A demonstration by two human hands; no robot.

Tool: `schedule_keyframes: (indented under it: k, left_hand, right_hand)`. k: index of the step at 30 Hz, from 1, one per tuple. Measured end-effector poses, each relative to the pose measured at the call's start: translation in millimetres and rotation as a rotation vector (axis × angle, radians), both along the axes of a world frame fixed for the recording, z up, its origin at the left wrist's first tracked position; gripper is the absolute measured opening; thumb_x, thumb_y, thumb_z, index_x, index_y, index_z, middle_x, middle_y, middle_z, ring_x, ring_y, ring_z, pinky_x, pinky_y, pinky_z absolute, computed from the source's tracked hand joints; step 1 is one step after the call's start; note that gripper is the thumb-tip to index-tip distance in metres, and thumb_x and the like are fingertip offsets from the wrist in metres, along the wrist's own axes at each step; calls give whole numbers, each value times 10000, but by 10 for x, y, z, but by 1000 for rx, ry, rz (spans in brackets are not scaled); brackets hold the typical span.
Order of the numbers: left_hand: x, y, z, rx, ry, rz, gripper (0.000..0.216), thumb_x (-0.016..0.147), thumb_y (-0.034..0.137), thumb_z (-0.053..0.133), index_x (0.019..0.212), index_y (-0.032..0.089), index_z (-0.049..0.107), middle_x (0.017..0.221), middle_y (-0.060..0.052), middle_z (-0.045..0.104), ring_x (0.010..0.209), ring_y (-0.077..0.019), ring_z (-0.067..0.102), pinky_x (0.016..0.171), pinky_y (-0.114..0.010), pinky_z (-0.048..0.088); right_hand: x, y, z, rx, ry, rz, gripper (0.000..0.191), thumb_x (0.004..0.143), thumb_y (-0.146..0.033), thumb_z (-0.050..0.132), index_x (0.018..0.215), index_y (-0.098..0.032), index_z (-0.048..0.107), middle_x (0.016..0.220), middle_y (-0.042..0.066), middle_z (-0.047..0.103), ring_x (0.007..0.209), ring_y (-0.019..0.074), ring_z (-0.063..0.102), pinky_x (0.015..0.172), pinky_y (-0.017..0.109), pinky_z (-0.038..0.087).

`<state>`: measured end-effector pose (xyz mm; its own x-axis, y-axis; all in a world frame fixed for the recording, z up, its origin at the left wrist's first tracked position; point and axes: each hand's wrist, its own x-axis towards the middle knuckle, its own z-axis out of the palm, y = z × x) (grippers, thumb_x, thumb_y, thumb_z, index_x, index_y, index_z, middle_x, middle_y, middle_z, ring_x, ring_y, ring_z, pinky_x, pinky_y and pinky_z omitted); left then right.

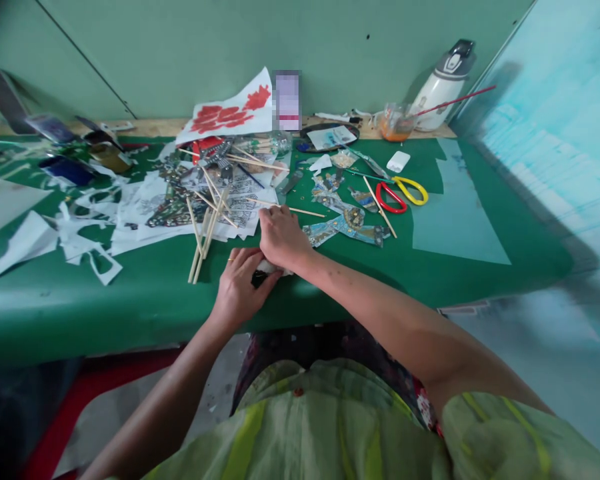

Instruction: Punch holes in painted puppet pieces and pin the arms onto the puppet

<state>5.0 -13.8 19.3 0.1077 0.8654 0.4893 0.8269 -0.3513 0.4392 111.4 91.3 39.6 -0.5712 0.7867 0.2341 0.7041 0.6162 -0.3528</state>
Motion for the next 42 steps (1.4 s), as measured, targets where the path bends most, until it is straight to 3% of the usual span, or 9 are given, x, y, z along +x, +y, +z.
schedule_keyframes:
  k: [8, 20, 25, 28, 30, 34, 36, 39, 42]
  left_hand:
    - [17, 30, -56, 20, -50, -14, 143, 901, 284, 550, 901, 181, 648, 882, -68, 653, 891, -221, 523, 797, -377, 448]
    - [31, 39, -60, 18, -20, -4, 176, 909, 291, 540, 972, 176, 658, 939, -62, 680, 903, -211, 535, 814, -365, 431]
    - [45, 28, -49, 14, -16, 1, 184, 912, 299, 535, 972, 181, 662, 933, -63, 686, 901, -214, 540, 804, -366, 428]
    - [49, 23, -46, 16, -16, 3, 182, 914, 301, 533, 972, 184, 659, 948, -61, 693, 894, -214, 542, 800, -370, 427]
    - [48, 25, -49, 15, -14, -2, 179, 916, 299, 529, 976, 186, 655, 959, -58, 696, 893, -211, 545, 807, -373, 425]
    - [45, 32, -60, 10, -14, -7, 172, 920, 297, 524, 969, 189, 649, 963, -56, 697, 892, -203, 549, 824, -377, 416]
    - [47, 30, -60, 6, -12, -3, 175, 921, 300, 521, 970, 191, 649, 963, -58, 695, 897, -204, 545, 824, -377, 413]
    - [53, 20, -52, 4, 13, 23, 183, 922, 307, 515, 950, 192, 656, 944, -62, 688, 928, -220, 534, 814, -376, 406]
    - [58, 9, -48, 2, 57, 53, 194, 923, 313, 508, 921, 194, 660, 933, -65, 683, 961, -238, 524, 798, -375, 397]
  right_hand:
    - [31, -27, 5, -9, 24, -2, 350, 883, -77, 330, 1169, -125, 525, 1156, 151, 571, 1069, 276, 456, 872, 388, 385]
    - [12, 69, -3, -102, 129, -29, 328, 935, -128, 332, 1160, -117, 571, 1193, 140, 611, 1119, 253, 511, 923, 366, 401]
    - [20, 148, 37, -149, 83, -7, 297, 951, -165, 348, 1087, -126, 609, 1079, 132, 671, 1031, 248, 585, 871, 342, 430]
    - [59, 199, 239, -118, 28, 13, 309, 963, -182, 333, 1040, -122, 626, 957, 124, 688, 899, 237, 622, 815, 340, 451]
    - [110, 189, 536, 2, 51, -1, 320, 962, -178, 323, 1037, -129, 630, 944, 117, 676, 887, 233, 614, 827, 347, 453]
    - [212, 10, 1251, 402, 213, -117, 401, 943, -141, 277, 1186, -90, 593, 1143, 139, 591, 1095, 274, 514, 964, 400, 404]
    - [219, -103, 1379, 489, 261, -178, 461, 946, -162, 223, 1281, -121, 537, 1260, 111, 533, 1192, 272, 464, 1005, 417, 386]
    - [157, -187, 1050, 518, 232, -204, 502, 955, -199, 241, 1440, -164, 366, 1461, 121, 382, 1347, 283, 331, 1061, 458, 337]
    - [67, -168, 416, 245, 5, -166, 555, 913, -140, 319, 1464, -202, 318, 1466, 146, 386, 1392, 332, 266, 1059, 584, 293]
